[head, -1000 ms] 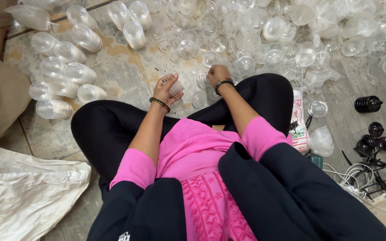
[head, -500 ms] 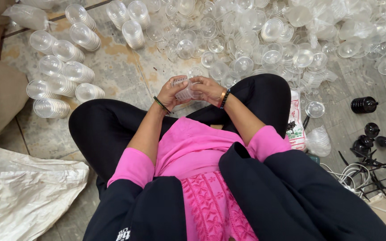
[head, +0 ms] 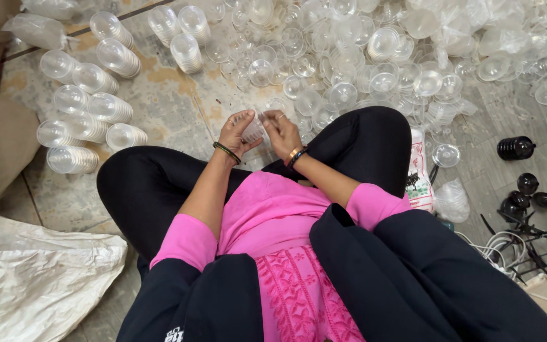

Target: The person sits on the floor and sorts through a large pile of clear plastic cups, pulling cups out of plastic wrapping and stacking them into nested stacks. They place finished stacks aside with other stacked cups on the floor while other people nearby handle cups and plastic bags.

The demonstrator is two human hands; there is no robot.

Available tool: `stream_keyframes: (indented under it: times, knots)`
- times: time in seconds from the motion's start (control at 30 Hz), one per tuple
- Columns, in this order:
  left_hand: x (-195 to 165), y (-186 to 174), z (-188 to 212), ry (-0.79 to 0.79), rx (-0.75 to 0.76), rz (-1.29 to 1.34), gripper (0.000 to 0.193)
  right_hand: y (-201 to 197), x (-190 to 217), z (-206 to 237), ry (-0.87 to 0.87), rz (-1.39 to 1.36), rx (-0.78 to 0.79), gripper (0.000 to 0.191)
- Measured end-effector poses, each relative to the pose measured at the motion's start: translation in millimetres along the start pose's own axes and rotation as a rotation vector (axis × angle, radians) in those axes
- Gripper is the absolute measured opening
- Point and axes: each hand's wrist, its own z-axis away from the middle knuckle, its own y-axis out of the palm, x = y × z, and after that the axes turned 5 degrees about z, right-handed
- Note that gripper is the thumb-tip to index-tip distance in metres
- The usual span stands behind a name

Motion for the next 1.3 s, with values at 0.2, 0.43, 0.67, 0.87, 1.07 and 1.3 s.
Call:
stream_keyframes:
  times: [0.2,0.43,0.67,0.87,1.07,1.3]
  knots:
    - [-0.3,0.9,-0.5,0.016,-0.018,0.031,0.053,-5.4,-10.5,0.5,-0.095,0.075,0.060,0.022]
    - [11.0,2.5,-1.9,0.066,-0.039,-0.013,0.056,2.3,-18.6,12.5,0.122,0.069,0.100,0.025]
    - [-6.2,-2.0,2.1,-0.098,0.163,0.007,0.052,-9.9,-8.7,1.9,-0.191,0.055,0.135,0.052]
    - [-20.3,-2.2,2.6,-0.044,-0.034,-0.136,0.049,-28.1,0.7,-19.1,0.029,-0.012,0.374,0.038]
    - [-15.4,0.5,-1.2,0.011,-0.104,0.011,0.052,-46.3,-1.5,-63.6,-0.241,0.798,0.166,0.035]
    - [-11.9,5.8,4.9,0.001,-0.019,0.063,0.050,-31.9,-5.5,-66.2,-0.103,1.018,0.258,0.015]
